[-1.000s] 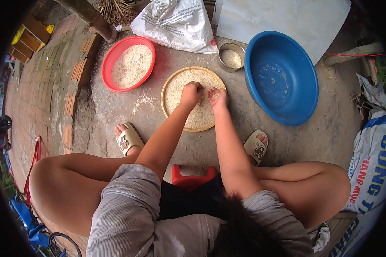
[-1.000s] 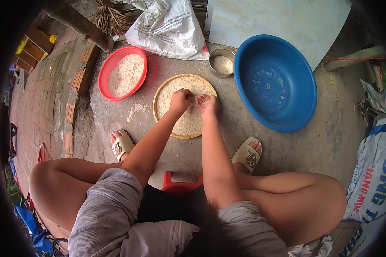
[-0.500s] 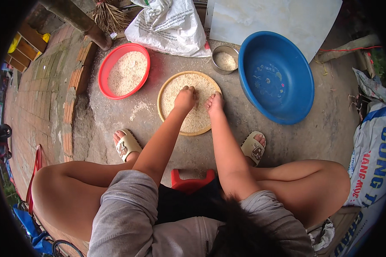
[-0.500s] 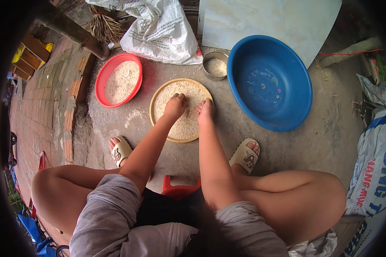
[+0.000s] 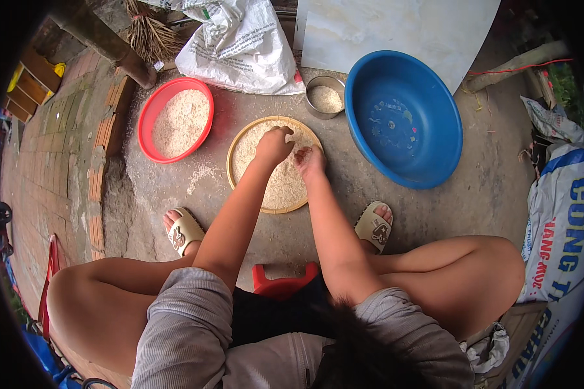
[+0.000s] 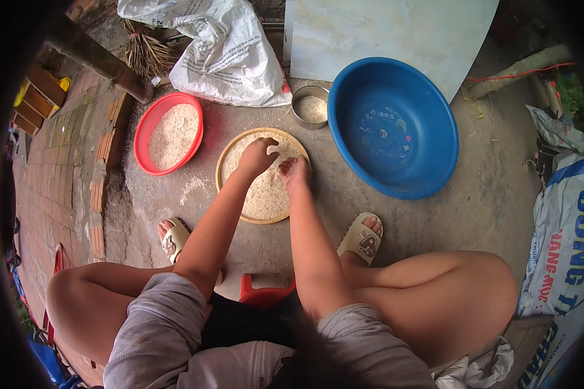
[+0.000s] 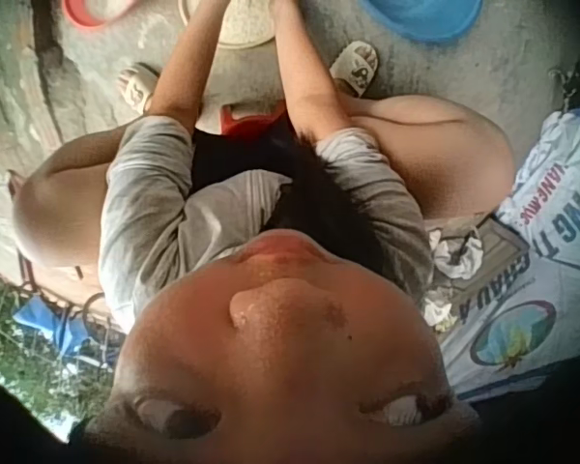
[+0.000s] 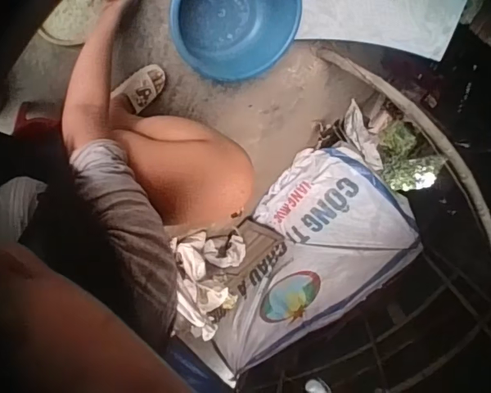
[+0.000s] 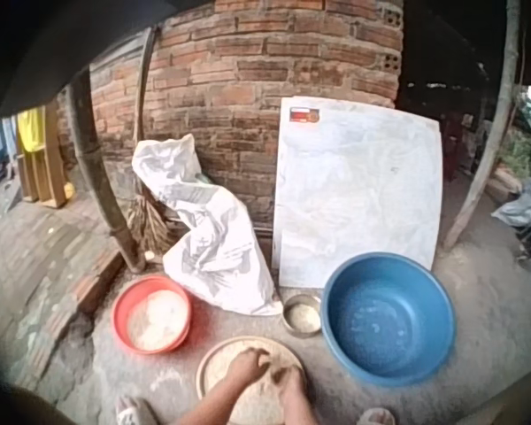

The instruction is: The person sifts rice by swirling it in a round woven tray, sorting through the grains by hand to remove debris, and scooping rice from a plastic basin.

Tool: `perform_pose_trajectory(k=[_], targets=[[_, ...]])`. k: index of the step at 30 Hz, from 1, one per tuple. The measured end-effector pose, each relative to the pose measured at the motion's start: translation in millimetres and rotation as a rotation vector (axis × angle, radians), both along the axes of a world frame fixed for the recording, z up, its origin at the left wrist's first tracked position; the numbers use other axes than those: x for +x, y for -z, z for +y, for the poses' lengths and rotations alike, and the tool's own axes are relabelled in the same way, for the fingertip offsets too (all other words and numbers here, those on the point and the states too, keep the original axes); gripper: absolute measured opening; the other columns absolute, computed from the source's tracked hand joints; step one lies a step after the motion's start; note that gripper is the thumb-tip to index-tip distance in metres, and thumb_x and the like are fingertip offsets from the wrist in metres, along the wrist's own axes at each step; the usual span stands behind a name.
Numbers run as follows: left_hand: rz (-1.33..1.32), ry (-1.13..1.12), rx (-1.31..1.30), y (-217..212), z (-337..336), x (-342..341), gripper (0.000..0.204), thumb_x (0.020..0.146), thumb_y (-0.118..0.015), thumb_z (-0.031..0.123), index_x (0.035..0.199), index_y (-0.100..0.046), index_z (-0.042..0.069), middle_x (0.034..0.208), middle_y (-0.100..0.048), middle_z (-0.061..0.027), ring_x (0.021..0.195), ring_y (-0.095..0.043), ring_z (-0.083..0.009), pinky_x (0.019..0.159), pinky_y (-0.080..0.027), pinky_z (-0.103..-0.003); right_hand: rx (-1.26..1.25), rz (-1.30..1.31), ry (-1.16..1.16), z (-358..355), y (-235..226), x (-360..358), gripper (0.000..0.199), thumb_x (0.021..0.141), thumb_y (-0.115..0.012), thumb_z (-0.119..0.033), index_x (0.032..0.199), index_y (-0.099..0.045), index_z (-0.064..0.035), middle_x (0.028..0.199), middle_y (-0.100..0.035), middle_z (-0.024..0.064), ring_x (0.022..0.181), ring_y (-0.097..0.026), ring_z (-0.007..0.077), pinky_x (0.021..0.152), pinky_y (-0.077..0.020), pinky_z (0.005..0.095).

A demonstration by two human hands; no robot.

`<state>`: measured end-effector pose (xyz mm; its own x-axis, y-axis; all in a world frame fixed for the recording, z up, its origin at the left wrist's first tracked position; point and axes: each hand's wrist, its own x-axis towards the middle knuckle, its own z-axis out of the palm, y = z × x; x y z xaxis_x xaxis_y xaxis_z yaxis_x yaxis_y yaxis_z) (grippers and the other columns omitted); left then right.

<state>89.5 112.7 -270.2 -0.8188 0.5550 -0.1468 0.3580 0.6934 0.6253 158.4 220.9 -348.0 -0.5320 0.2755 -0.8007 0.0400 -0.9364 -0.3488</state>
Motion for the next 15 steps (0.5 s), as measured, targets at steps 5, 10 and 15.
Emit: perform_pose_trajectory(k=[5,10,15], targets=[[0.237,-0.090,-0.111,47,-24,28,0.046,0.082,-0.053,0.025,0.126,-0.045,0.013,0.133,-0.040,-0.0139,0.121,-0.039,-0.0325,0.099,-0.034,-0.040,0.105,0.007,-0.113,-7,-5,0,0.033,0.087,-0.042,-0.031,0.059,-0.035,-0.0142,0.048,-0.029,-0.0019,0.039,-0.025,0.0126,0.038,-0.0240,0.0268],[0.412,0.023,-0.209,58,-36,57,0.053,0.089,-0.040,0.033,0.139,-0.027,0.017,0.146,-0.019,-0.0104,0.135,-0.015,-0.0310,0.108,-0.012,-0.046,0.129,-0.047,-0.112,-7,-15,-1,0.031,0.087,-0.038,-0.028,0.060,-0.029,-0.0152,0.049,-0.023,-0.0026,0.038,-0.019,0.0110,0.036,-0.0182,0.0263],[0.428,0.035,-0.216,55,-34,59,0.052,0.090,-0.038,0.033,0.139,-0.027,0.017,0.146,-0.020,-0.0098,0.135,-0.014,-0.0308,0.109,-0.010,-0.046,0.084,-0.090,-0.077,-2,-10,-6,0.032,0.086,-0.037,-0.029,0.059,-0.026,-0.0154,0.050,-0.021,-0.0029,0.039,-0.015,0.0110,0.037,-0.0170,0.0260]])
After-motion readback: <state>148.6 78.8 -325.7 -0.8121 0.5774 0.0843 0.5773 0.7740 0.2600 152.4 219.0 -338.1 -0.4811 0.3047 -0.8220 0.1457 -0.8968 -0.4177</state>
